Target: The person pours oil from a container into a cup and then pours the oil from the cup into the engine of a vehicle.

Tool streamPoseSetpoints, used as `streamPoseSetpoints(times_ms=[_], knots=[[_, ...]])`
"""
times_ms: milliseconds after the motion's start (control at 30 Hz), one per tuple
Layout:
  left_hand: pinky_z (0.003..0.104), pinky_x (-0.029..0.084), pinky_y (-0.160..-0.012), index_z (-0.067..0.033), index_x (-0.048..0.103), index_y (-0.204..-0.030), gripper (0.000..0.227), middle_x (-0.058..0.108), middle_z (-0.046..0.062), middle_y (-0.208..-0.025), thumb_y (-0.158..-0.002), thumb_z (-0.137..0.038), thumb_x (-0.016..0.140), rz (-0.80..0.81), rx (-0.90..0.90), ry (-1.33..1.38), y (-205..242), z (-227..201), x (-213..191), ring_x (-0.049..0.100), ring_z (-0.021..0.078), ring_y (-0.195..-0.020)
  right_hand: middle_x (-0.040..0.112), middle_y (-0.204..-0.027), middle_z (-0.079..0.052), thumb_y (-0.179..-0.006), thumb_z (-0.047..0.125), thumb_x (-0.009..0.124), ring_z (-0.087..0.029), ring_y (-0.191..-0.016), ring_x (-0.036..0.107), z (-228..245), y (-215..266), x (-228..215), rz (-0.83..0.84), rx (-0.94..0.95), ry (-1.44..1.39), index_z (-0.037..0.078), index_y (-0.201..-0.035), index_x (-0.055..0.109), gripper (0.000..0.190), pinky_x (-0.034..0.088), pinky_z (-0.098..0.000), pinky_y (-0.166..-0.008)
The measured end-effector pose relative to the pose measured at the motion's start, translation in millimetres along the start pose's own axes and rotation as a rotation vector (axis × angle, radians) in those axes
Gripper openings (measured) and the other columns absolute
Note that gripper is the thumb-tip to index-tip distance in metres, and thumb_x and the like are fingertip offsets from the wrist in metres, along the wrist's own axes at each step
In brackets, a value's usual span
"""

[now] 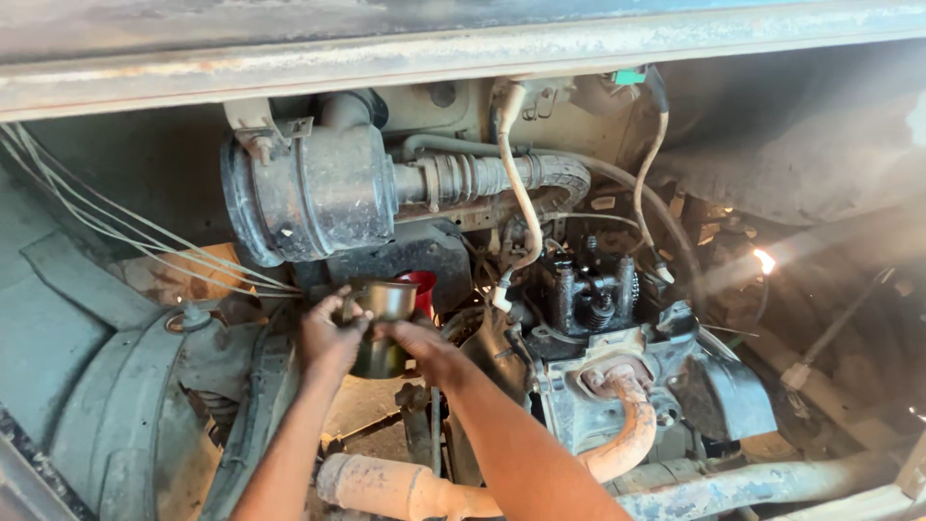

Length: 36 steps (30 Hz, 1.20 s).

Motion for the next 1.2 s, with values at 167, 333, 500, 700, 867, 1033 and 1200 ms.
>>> streamPoseSetpoints(times_ms=[167,333,500,700,867,1033,1200], knots=[[0.036,0.052,-0.1,-0.0041,0.067,-0.091,0.018,0.068,0.011,-0.135,-0.077,-0.001,0.077,0.023,-0.113,-0.06,11,-30,17,0.069,0.0232,-0.115,0.061,-0.136,-0.015,-0.066,0.031,0.082,-0.035,-0.123,0.06,-16,4,-16,0.038,0.186,-0.119,0.015,-0.137,0.052,0.079,0.05,-0.0602,-0.106],[0.046,0.038,-0.115,-0.0084,0.073,-0.095,0.013,0.05,0.004,-0.155,-0.086,-0.016,0.072,0.141,-0.321,-0.005,12,-65,33,0.047,0.0262,-0.141,0.062,-0.131,-0.018,-0.066,0.038,0.085,-0.037,-0.122,0.061,6,11,-35,0.053,0.165,-0.01,0.01,-0.139,0.05,0.086,0.049,-0.0667,-0.102],[0.047,0.039,-0.117,-0.012,0.076,-0.092,0.016,0.048,0.002,-0.158,-0.079,-0.01,0.067,0.178,-0.249,0.138,13,-85,40,0.044,0.0262,-0.146,0.065,-0.129,-0.016,-0.068,0.046,0.083,-0.034,-0.12,0.063,19,10,-53,-0.004,0.063,-0.045,0.011,-0.139,0.052,0.086,0.051,-0.065,-0.097],[0.041,0.041,-0.118,-0.0129,0.058,-0.13,0.063,0.056,0.01,-0.149,-0.07,0.002,0.066,0.217,-0.132,0.301,17,-55,42,0.053,0.0272,-0.14,0.072,-0.117,-0.007,-0.073,0.054,0.078,-0.023,-0.106,0.067,36,20,-56,0.09,-0.095,-0.134,0.014,-0.132,0.066,0.072,0.054,-0.0471,-0.092],[0.039,0.036,-0.117,-0.0106,0.017,-0.154,0.126,0.051,0.014,-0.147,-0.057,-0.011,0.097,0.453,-0.308,0.274,37,-7,69,0.045,0.0259,-0.141,0.073,-0.109,-0.009,-0.077,0.046,0.08,-0.026,-0.098,0.069,31,11,-67,0.042,-0.068,-0.204,0.009,-0.126,0.068,0.063,0.057,-0.0464,-0.089],[0.036,0.046,-0.11,-0.0131,0.017,-0.157,0.136,0.051,0.01,-0.148,-0.048,-0.018,0.099,0.51,-0.37,0.313,54,-27,84,0.051,0.0241,-0.134,0.076,-0.107,-0.008,-0.074,0.038,0.076,-0.022,-0.097,0.072,36,5,-71,0.039,-0.137,-0.157,0.009,-0.117,0.072,0.051,0.058,-0.0379,-0.085],[0.035,0.057,-0.098,-0.0051,0.054,-0.135,0.099,0.071,0.012,-0.126,-0.048,-0.018,0.098,0.315,-0.409,0.135,39,-27,98,0.07,0.0243,-0.114,0.071,-0.092,-0.01,-0.077,0.028,0.066,-0.027,-0.086,0.067,41,-4,-86,-0.069,-0.069,-0.229,0.01,-0.097,0.069,0.027,0.054,-0.0422,-0.077]])
Point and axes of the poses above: each hand's wrist, its own y-axis away from the middle knuckle, its own x-axis out of the palm, z = x × y, the point moved 10 cm from there along -y, towards the middle knuckle
